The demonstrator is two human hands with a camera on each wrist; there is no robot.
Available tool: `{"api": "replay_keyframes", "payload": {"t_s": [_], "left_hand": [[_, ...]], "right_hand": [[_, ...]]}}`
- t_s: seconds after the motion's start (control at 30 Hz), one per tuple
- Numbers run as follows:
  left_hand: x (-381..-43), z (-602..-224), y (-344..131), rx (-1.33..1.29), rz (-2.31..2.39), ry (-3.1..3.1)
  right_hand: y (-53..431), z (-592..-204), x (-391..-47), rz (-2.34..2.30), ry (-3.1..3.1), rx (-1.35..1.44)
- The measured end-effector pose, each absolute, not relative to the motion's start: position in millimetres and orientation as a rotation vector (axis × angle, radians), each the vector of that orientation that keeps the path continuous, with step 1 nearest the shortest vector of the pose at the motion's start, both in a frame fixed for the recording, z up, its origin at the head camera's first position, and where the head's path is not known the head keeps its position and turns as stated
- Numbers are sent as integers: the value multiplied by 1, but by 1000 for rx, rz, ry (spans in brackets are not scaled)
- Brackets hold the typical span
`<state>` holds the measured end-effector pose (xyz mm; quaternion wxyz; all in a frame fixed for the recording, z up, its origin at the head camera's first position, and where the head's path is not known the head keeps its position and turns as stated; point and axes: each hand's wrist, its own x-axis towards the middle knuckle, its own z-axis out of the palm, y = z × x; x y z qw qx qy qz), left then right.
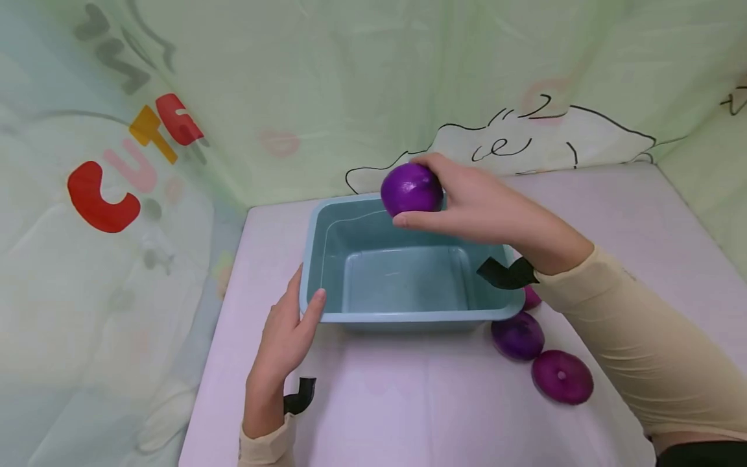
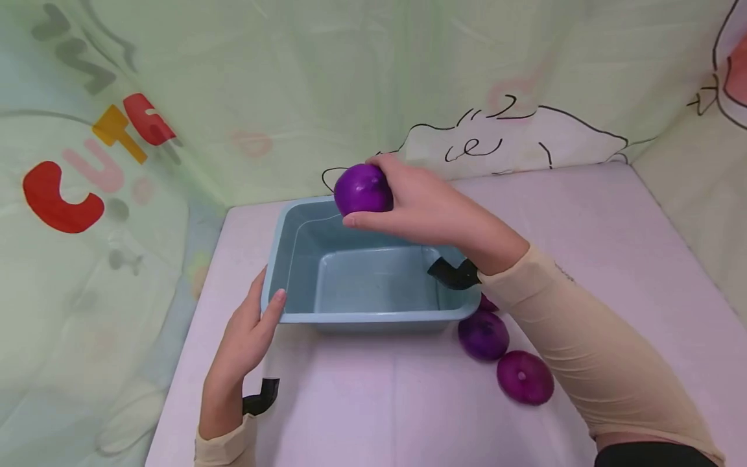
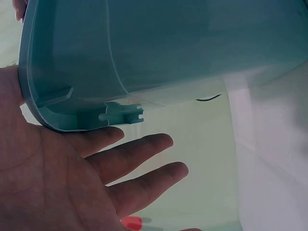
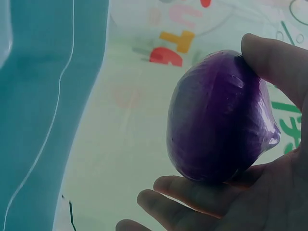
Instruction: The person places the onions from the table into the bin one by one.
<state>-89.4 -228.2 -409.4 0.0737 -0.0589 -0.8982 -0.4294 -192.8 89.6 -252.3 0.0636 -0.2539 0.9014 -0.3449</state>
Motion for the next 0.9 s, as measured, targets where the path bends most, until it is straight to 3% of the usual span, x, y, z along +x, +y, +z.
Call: {"api": "replay_keyframes", "payload": {"t_s": [0.37, 0.9], "left_hand": [[-90, -409, -227, -145, -1272, -2711], [-89, -409, -226, -104, -1275, -2727]], "right_hand": [[41, -273, -221, -1027, 2586, -838], [0, -309, -235, -959, 2512, -840]]}}
